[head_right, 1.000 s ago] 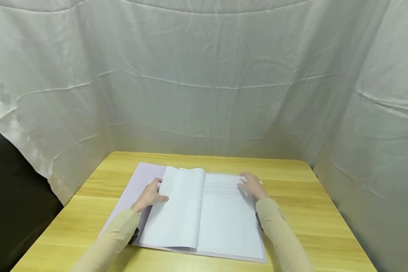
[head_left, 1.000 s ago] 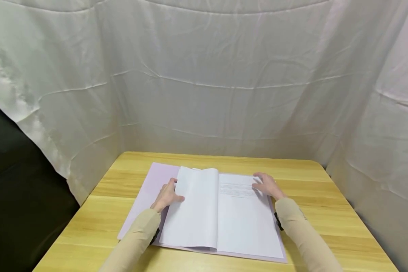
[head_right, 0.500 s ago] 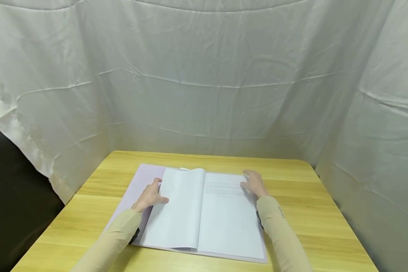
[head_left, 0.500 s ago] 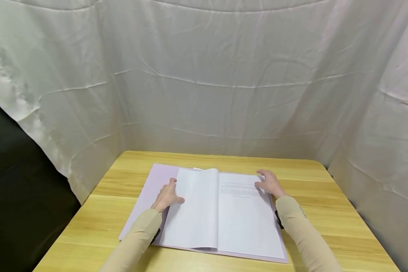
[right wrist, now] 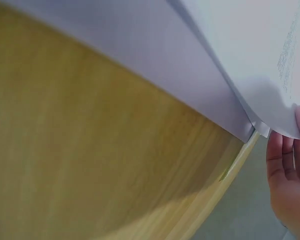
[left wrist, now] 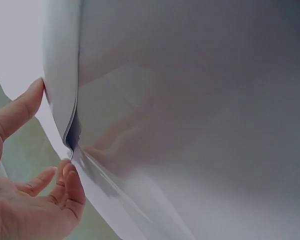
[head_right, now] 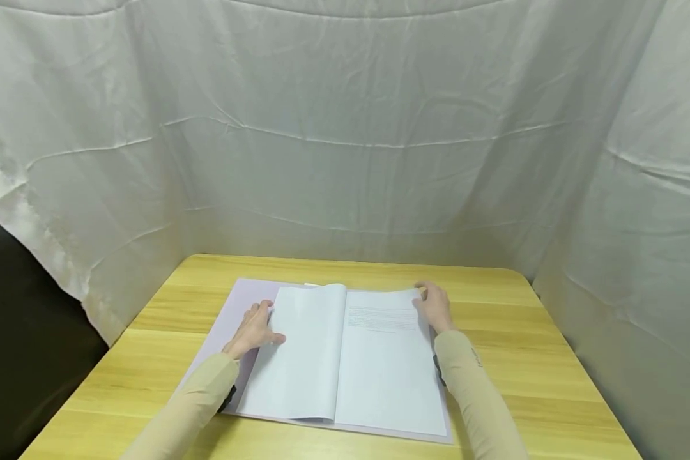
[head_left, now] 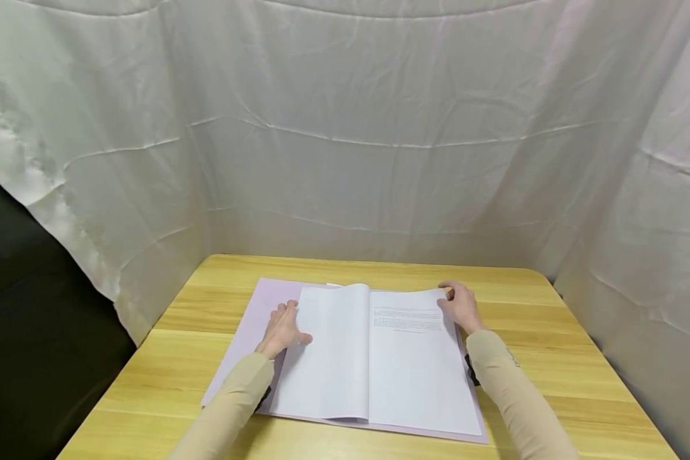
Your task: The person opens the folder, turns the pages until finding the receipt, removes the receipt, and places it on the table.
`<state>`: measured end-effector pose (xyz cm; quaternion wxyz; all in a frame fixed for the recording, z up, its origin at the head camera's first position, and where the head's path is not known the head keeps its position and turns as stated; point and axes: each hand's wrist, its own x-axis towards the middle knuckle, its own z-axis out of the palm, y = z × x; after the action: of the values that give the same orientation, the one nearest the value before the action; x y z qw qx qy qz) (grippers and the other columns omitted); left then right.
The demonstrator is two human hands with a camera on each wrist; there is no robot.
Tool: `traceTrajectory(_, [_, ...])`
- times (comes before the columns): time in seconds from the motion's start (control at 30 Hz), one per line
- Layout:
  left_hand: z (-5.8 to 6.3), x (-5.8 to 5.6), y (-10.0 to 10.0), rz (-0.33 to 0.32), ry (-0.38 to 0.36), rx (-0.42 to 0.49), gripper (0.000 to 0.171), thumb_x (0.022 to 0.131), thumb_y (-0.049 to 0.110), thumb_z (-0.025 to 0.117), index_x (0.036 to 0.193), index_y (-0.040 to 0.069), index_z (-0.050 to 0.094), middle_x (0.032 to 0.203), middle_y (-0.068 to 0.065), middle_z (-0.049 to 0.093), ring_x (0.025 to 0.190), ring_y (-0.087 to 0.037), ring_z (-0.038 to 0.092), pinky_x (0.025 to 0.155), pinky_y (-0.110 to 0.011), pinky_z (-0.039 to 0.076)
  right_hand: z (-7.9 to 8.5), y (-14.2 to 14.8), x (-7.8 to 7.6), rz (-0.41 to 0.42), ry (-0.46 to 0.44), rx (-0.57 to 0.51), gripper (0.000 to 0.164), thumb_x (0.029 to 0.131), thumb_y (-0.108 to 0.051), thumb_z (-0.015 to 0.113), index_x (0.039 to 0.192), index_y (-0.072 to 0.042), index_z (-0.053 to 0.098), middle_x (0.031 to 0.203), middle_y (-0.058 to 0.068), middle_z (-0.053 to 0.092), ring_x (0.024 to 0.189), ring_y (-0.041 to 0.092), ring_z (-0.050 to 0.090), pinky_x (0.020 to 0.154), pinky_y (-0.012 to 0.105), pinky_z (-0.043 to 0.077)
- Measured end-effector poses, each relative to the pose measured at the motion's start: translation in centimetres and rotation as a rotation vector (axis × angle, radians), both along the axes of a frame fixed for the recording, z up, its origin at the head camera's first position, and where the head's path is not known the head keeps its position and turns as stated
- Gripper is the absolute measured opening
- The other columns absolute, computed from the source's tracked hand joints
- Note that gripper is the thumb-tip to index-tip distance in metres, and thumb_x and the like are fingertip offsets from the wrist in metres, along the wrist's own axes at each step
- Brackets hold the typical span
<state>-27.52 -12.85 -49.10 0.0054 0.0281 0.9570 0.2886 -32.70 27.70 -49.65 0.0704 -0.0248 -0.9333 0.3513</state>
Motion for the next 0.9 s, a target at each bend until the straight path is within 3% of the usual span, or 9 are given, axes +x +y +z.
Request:
traceTrajectory(0.23, [-0.04, -0.13, -0.02, -0.019, 0.011, -0.005, 0.087, 0.068, 0.01, 0.091, 0.141, -0.006, 0.045, 0.129, -0.029, 0.052, 0.111, -0.039, 0.048, 0.099, -0.05, 0.045, -0.06, -0.24, -0.19, -0.011, 0.027, 0.035, 0.036, 0.097, -0.01, 0.06, 0.132, 0.0, 0.061, 0.087, 0.015, 0.058, 0.079, 0.025, 0.05, 0.066, 0.03, 0.035])
traceTrajectory(0.53, [0.01, -0.1, 0.13, -0.109, -0.004, 0.168, 0.087, 0.072, 0.002, 0.083, 0.147, -0.004, 0.039, 0.14, -0.029, 0.048, 0.129, -0.045, 0.043, 0.112, -0.058, 0.037, -0.61, -0.34, 0.01, 0.006, 0.07, 0.05, 0.027, 0.101, -0.011, 0.055, 0.127, -0.007, 0.058, 0.084, 0.013, 0.057, 0.075, 0.025, 0.051, 0.066, 0.031, 0.035])
traceTrajectory(0.9, [0.3, -0.07, 0.19, -0.133, -0.016, 0.283, 0.084, 0.079, 0.01, 0.081, 0.15, 0.001, 0.035, 0.145, -0.028, 0.045, 0.133, -0.044, 0.039, 0.11, -0.061, 0.038, -0.32, -0.62, 0.08, -0.014, 0.145, 0.151, 0.013, 0.105, -0.018, 0.051, 0.115, -0.009, 0.055, 0.086, 0.017, 0.065, 0.073, 0.028, 0.055, 0.063, 0.031, 0.037])
